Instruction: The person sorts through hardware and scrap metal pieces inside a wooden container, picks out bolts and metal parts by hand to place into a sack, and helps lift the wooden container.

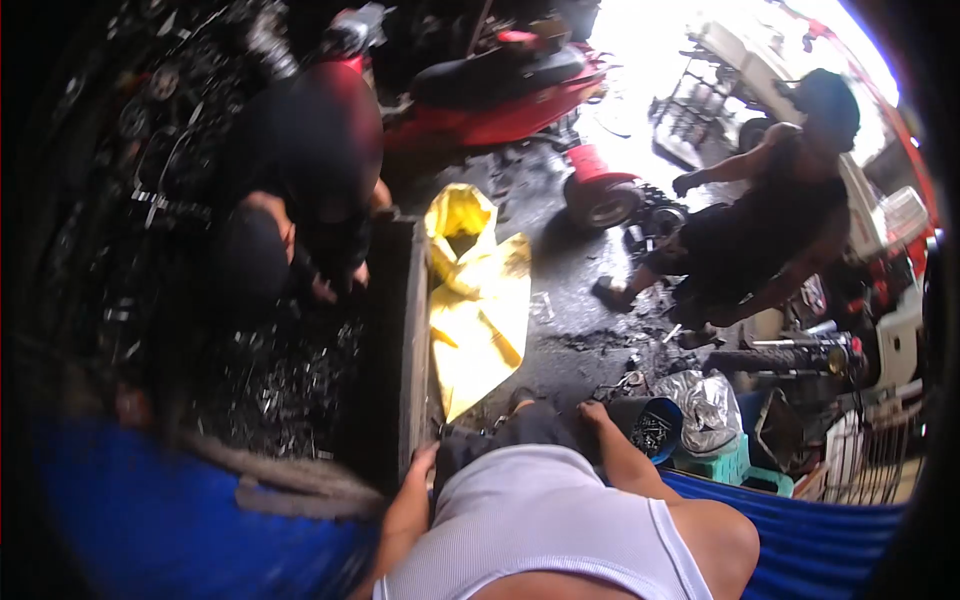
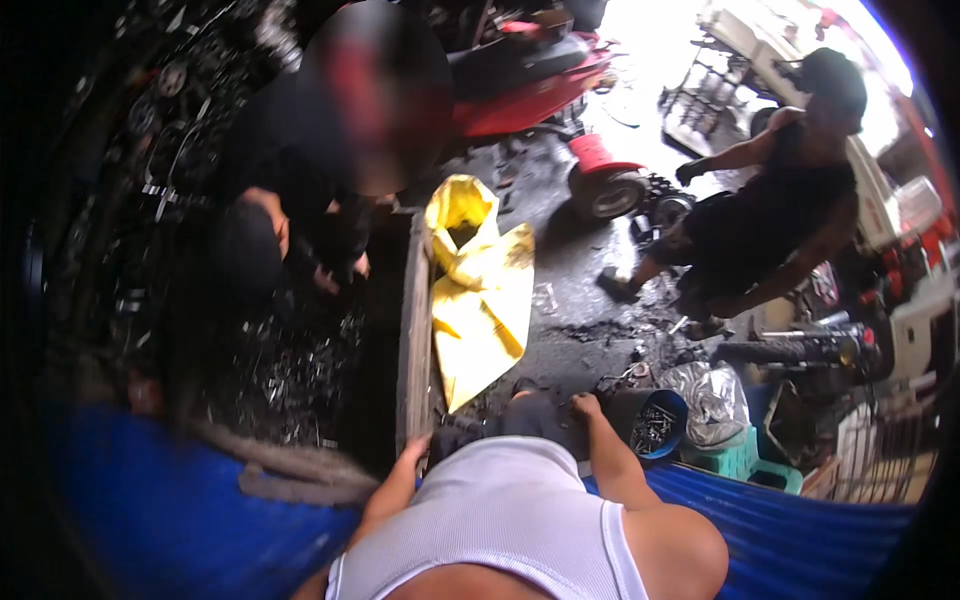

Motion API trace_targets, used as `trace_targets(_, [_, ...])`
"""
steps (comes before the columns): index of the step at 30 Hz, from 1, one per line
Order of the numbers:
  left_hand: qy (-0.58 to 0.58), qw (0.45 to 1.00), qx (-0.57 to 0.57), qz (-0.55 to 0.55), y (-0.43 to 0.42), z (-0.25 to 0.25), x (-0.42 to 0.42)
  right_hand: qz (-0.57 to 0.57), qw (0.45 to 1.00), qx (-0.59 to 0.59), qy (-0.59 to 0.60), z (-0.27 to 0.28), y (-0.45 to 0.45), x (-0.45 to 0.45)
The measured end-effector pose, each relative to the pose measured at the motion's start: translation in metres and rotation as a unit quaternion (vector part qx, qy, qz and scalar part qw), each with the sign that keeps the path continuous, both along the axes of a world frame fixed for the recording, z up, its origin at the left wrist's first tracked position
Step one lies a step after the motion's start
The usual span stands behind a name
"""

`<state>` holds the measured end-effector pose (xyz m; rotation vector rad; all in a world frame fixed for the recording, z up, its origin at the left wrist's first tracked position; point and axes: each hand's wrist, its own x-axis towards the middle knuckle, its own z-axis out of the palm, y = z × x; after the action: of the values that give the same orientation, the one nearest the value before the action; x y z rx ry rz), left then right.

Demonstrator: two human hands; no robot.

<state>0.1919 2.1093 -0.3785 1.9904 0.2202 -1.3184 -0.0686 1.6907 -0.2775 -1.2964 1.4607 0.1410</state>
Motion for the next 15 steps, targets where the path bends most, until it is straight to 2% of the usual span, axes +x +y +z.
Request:
trace_targets(1, [-0.030, 0.995, -0.051, -0.084, -0.012, 0.037, 0.003, -0.026, 0.998, 0.043, -0.030, -0.008, 0.001, 0.007])
trace_targets(2, [-0.030, 0.998, -0.028, -0.048, -0.026, 0.057, 0.000, 0.094, 0.995, 0.013, 0.003, 0.005, 0.000, 0.017])
trace_targets(3, [-0.048, 0.998, -0.045, -0.021, -0.026, 0.049, -0.001, 0.121, 0.990, -0.002, -0.071, -0.123, -0.016, -0.013])
trace_targets(4, [-0.034, 0.998, -0.038, -0.037, -0.031, 0.064, 0.006, 0.250, 0.968, -0.005, 0.005, -0.078, -0.015, 0.008])
trace_targets(5, [-0.008, 0.999, -0.046, -0.022, -0.024, 0.054, 0.014, 0.222, 0.973, 0.065, 0.008, -0.040, -0.007, 0.025])
trace_targets(6, [-0.056, 0.993, -0.079, 0.063, -0.011, 0.035, 0.012, 0.190, 0.973, 0.128, 0.011, -0.009, -0.003, 0.043])
trace_targets(7, [-0.040, 0.979, -0.106, 0.168, -0.012, 0.047, 0.018, 0.220, 0.968, 0.119, 0.009, -0.002, -0.008, 0.054])
trace_targets(8, [-0.055, 0.971, -0.098, 0.211, 0.001, 0.027, 0.023, 0.215, 0.969, 0.118, -0.010, -0.006, -0.015, 0.062])
trace_targets(9, [-0.125, 0.958, -0.103, 0.235, 0.007, 0.028, 0.019, 0.209, 0.970, 0.118, -0.028, -0.020, -0.027, 0.066])
trace_targets(10, [-0.150, 0.948, -0.109, 0.258, 0.018, 0.021, 0.015, 0.203, 0.971, 0.121, -0.042, -0.031, -0.035, 0.064])
trace_targets(11, [-0.140, 0.935, -0.142, 0.294, 0.032, 0.012, 0.005, 0.236, 0.961, 0.143, -0.021, -0.008, -0.045, 0.067])
trace_targets(12, [-0.154, 0.932, -0.130, 0.301, 0.046, -0.002, -0.009, 0.196, 0.963, 0.180, -0.048, -0.027, -0.062, 0.064])
trace_targets(13, [-0.151, 0.944, -0.071, 0.285, 0.042, 0.023, -0.024, 0.201, 0.964, 0.170, -0.033, -0.017, -0.072, 0.063])
trace_targets(14, [-0.063, 0.953, 0.024, 0.295, 0.027, 0.076, -0.035, 0.204, 0.966, 0.157, -0.024, -0.008, -0.083, 0.065])
trace_targets(15, [-0.039, 0.944, 0.046, 0.324, 0.023, 0.090, -0.050, 0.213, 0.964, 0.159, -0.014, -0.011, -0.097, 0.061])
